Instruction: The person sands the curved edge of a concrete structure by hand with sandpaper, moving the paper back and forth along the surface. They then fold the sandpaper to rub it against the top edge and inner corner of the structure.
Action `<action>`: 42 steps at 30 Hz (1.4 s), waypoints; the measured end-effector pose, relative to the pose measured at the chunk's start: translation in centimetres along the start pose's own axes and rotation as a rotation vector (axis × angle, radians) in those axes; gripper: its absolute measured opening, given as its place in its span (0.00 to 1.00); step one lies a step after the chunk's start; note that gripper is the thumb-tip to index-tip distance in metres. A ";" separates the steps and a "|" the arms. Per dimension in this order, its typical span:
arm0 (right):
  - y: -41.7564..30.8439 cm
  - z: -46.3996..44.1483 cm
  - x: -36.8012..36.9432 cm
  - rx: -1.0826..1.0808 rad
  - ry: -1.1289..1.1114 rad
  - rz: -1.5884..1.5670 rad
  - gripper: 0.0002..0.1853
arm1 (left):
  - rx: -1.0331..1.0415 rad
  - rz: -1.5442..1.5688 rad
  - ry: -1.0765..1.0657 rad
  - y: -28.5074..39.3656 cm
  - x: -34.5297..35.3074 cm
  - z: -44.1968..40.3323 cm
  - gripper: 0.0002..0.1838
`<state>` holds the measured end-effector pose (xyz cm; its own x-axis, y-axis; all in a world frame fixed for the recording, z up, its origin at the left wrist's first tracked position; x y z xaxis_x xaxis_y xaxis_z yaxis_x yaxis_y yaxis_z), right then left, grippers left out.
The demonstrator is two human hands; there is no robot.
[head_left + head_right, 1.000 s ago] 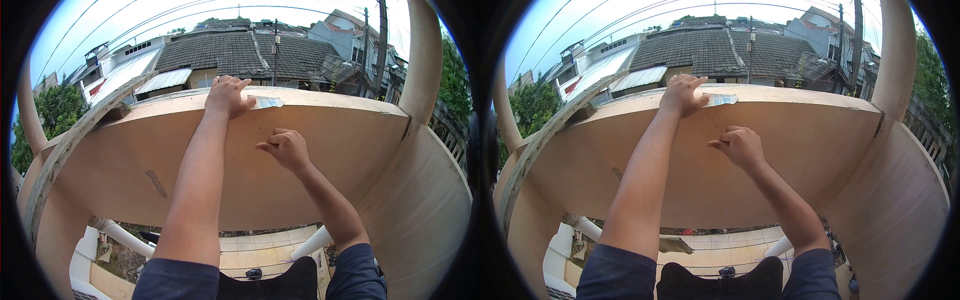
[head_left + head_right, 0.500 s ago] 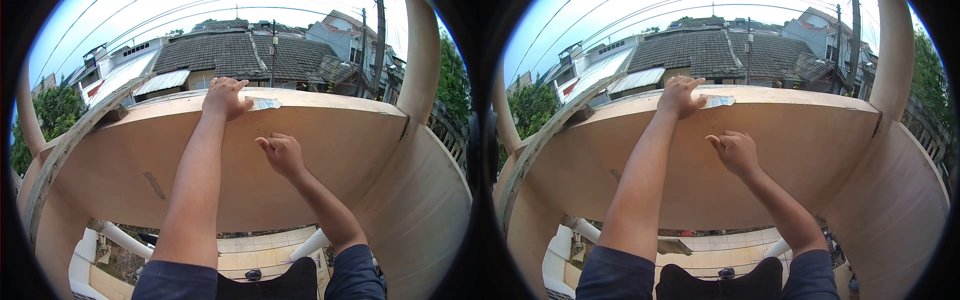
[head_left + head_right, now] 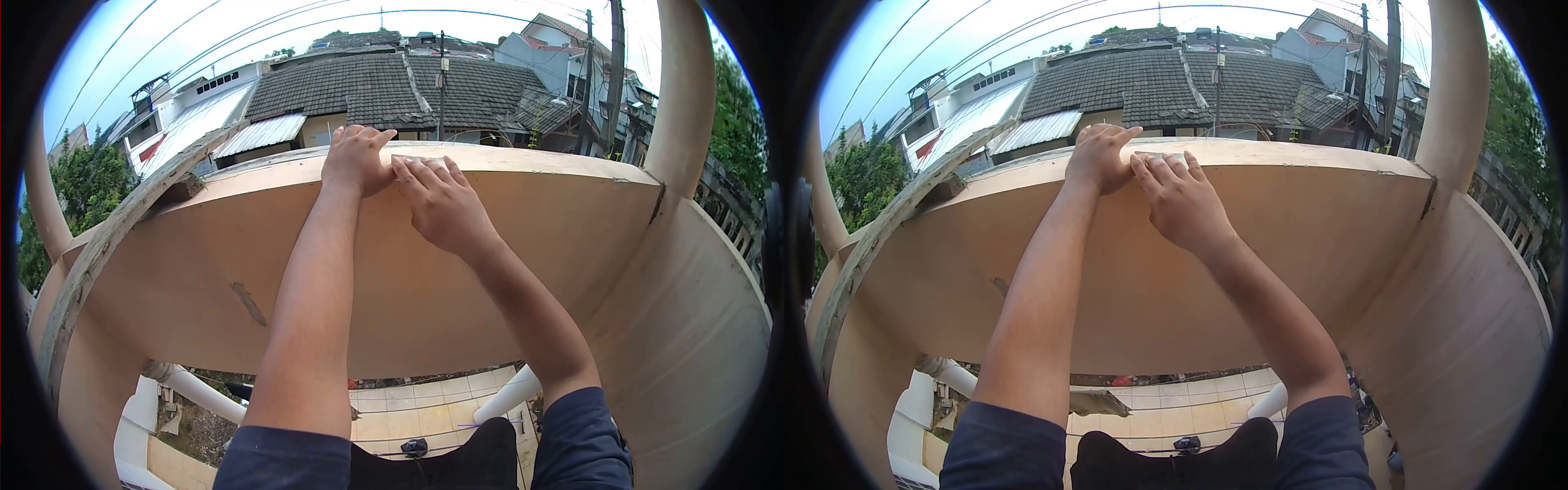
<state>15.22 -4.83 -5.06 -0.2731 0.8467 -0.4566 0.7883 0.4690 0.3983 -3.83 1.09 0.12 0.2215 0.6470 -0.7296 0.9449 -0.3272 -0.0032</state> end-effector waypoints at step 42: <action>2.5 5.4 9.0 0.431 0.339 0.108 0.45 | -0.070 0.115 0.069 0.6 -1.0 0.5 0.18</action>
<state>17.75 2.60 -12.42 -0.2840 0.9511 -0.1217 0.9564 0.2901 0.0347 -3.61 -0.11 0.46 0.3431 0.6543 -0.6740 0.9263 -0.3547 0.1272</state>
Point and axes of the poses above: each hand's wrist, its own z-axis away from the middle knuckle, its own x-axis out of the palm, y = z × x, the point moved 1 cm from there along -z, towards the middle knuckle, and after that the axes turned 4 degrees about z, right-handed, at the moved point
